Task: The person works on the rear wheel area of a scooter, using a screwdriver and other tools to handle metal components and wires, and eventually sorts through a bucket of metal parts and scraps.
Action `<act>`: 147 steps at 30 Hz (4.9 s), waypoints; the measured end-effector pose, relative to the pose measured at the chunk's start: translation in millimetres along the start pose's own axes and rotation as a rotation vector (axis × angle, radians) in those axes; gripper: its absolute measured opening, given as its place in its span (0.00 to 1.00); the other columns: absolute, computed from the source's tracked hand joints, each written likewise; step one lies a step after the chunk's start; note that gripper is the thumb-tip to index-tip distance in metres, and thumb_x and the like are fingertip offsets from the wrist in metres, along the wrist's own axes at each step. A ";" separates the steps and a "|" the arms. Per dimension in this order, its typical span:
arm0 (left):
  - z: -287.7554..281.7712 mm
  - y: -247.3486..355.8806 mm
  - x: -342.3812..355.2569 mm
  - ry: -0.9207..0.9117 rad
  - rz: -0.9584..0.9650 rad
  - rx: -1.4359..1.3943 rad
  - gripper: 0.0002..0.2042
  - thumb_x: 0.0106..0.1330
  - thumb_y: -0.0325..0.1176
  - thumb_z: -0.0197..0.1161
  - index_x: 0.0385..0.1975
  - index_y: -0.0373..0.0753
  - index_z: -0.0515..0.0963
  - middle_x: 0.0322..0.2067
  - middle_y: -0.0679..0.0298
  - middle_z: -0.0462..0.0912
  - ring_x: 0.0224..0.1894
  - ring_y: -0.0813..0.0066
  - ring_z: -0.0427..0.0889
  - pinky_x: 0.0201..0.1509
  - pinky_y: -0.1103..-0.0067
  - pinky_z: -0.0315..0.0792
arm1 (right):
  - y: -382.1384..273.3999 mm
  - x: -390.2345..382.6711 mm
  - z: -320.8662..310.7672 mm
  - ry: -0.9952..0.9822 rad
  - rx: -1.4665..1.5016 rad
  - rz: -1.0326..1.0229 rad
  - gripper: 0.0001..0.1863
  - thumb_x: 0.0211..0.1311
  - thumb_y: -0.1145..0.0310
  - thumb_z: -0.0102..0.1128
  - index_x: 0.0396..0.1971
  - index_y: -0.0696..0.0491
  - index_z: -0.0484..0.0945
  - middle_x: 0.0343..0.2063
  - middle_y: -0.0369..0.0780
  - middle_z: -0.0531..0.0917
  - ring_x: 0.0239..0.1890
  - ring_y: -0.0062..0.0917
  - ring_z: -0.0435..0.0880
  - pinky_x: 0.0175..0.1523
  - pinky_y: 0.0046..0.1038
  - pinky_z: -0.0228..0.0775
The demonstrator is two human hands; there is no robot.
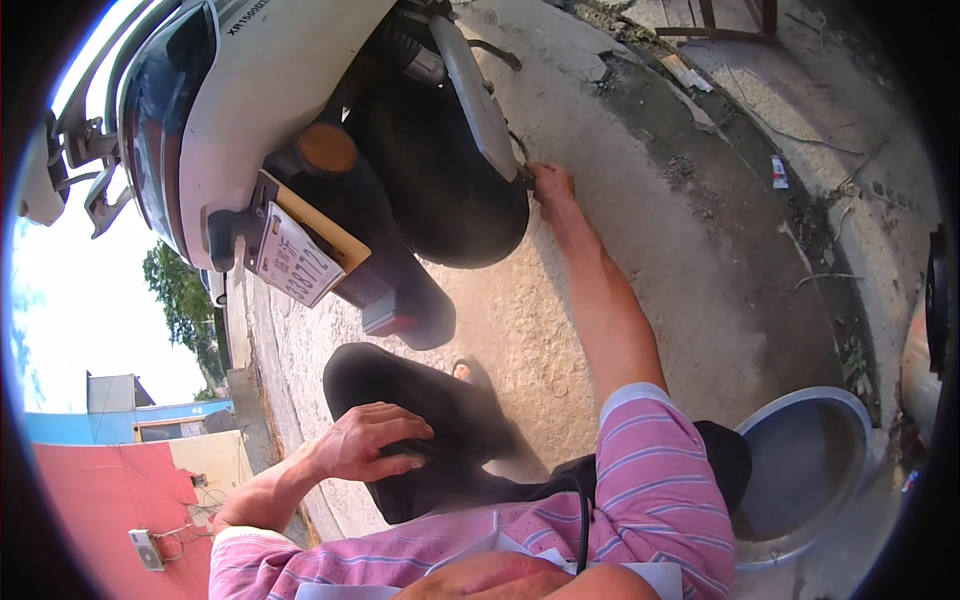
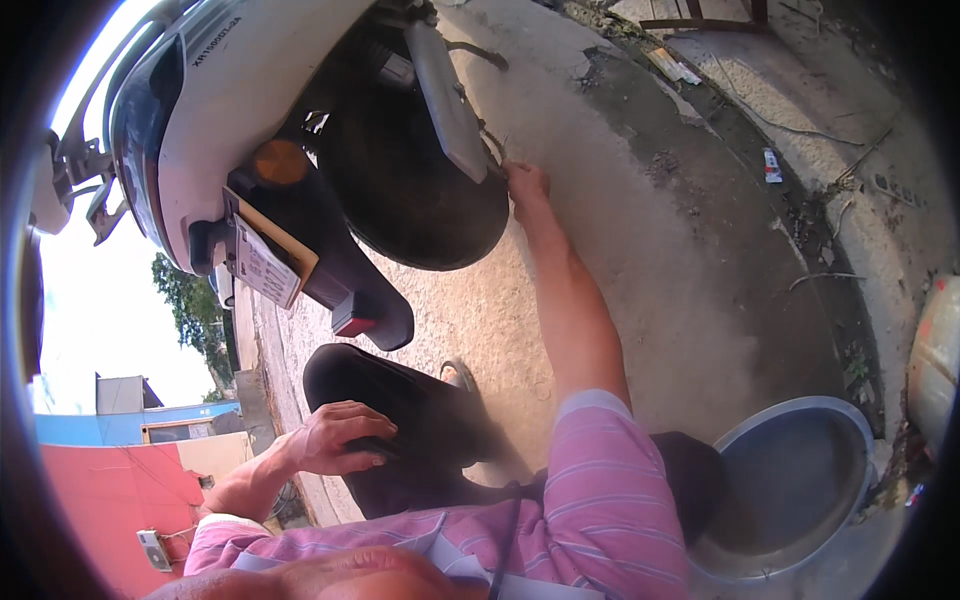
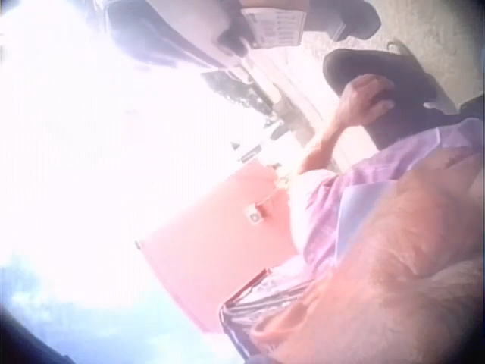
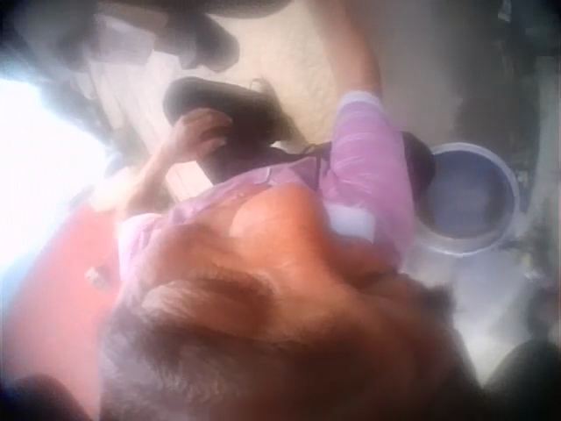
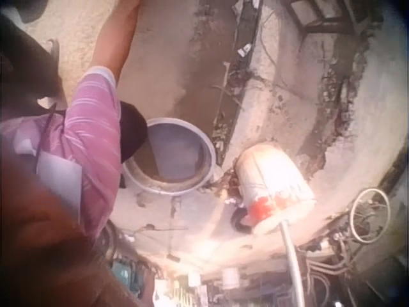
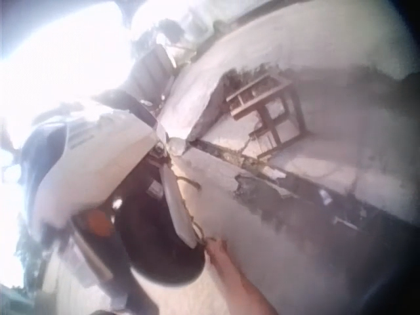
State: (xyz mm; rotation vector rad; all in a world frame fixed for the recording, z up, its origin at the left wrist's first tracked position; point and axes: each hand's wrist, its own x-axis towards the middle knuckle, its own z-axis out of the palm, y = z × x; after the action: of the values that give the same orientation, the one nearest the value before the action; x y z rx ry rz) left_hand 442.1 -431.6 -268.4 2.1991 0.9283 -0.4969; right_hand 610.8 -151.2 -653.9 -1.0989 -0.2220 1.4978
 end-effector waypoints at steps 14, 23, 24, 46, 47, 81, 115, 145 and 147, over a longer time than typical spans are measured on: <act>14.1 -101.4 -4.5 0.066 -0.326 -0.168 0.19 0.61 0.32 0.73 0.51 0.35 0.79 0.44 0.54 0.84 0.47 0.57 0.85 0.54 0.69 0.79 | 25.6 82.3 -31.8 -0.068 -0.290 0.042 0.13 0.62 0.62 0.69 0.39 0.56 0.87 0.26 0.34 0.83 0.19 0.18 0.72 0.24 0.23 0.60; 14.4 -107.1 -19.2 0.072 -0.257 -0.168 0.20 0.60 0.32 0.73 0.52 0.35 0.79 0.44 0.54 0.83 0.47 0.57 0.85 0.53 0.69 0.79 | 61.7 44.4 -36.3 -0.142 -0.040 0.133 0.12 0.68 0.60 0.65 0.42 0.52 0.84 0.28 0.33 0.82 0.26 0.19 0.76 0.26 0.23 0.63; 14.0 -105.3 -17.2 0.042 -0.264 -0.155 0.20 0.60 0.33 0.73 0.51 0.35 0.79 0.44 0.54 0.83 0.48 0.55 0.85 0.54 0.69 0.79 | 65.4 35.2 -31.2 -0.097 0.185 0.233 0.12 0.69 0.59 0.63 0.43 0.51 0.82 0.28 0.34 0.82 0.27 0.21 0.78 0.27 0.24 0.65; -35.0 -193.5 -52.3 0.490 0.004 -0.530 0.23 0.63 0.37 0.72 0.54 0.30 0.78 0.48 0.52 0.85 0.51 0.61 0.84 0.58 0.69 0.76 | 46.5 -25.3 -12.2 -0.006 0.171 0.106 0.11 0.70 0.60 0.58 0.43 0.51 0.78 0.35 0.37 0.81 0.32 0.25 0.81 0.31 0.24 0.69; -27.5 -213.4 -47.1 0.521 -0.059 -0.696 0.24 0.65 0.37 0.72 0.56 0.30 0.77 0.48 0.53 0.85 0.52 0.65 0.84 0.59 0.69 0.76 | 52.8 -14.1 -21.5 -0.006 0.153 0.092 0.11 0.70 0.60 0.58 0.43 0.51 0.78 0.35 0.37 0.81 0.32 0.25 0.81 0.31 0.24 0.69; 19.5 -394.1 134.5 0.442 0.297 -1.848 0.34 0.74 0.60 0.54 0.58 0.28 0.73 0.48 0.45 0.81 0.44 0.59 0.85 0.45 0.69 0.79 | -16.9 -48.1 -96.1 -0.305 -0.164 0.048 0.20 0.75 0.52 0.44 0.58 0.48 0.63 0.54 0.35 0.63 0.52 0.27 0.61 0.53 0.31 0.49; 14.4 -426.1 142.4 1.239 0.236 -1.060 0.32 0.69 0.41 0.64 0.73 0.50 0.63 0.49 0.54 0.81 0.52 0.60 0.82 0.57 0.67 0.77 | -36.5 -77.9 -78.5 -0.356 -0.252 0.249 0.34 0.81 0.47 0.31 0.79 0.46 0.47 0.79 0.37 0.48 0.80 0.35 0.45 0.81 0.46 0.34; 151.9 -480.8 193.3 1.120 0.077 -0.632 0.16 0.61 0.33 0.69 0.47 0.35 0.78 0.51 0.54 0.78 0.53 0.51 0.79 0.55 0.65 0.76 | 3.1 -150.6 -42.7 -0.003 -0.356 0.248 0.13 0.72 0.54 0.51 0.46 0.46 0.70 0.42 0.32 0.71 0.44 0.23 0.69 0.48 0.33 0.58; 149.9 -483.3 182.3 1.108 0.018 -0.587 0.15 0.61 0.31 0.69 0.47 0.35 0.79 0.52 0.50 0.78 0.53 0.49 0.79 0.56 0.64 0.76 | 27.9 -141.0 -37.2 -0.015 -0.315 0.256 0.12 0.72 0.54 0.52 0.44 0.46 0.72 0.40 0.32 0.73 0.41 0.23 0.70 0.45 0.32 0.60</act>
State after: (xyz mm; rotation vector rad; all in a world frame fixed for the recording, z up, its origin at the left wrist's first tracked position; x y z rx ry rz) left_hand 196.6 -208.2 -691.6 1.8147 1.3446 1.0083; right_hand 597.6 -295.7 -622.9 -1.4086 -0.3470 1.7383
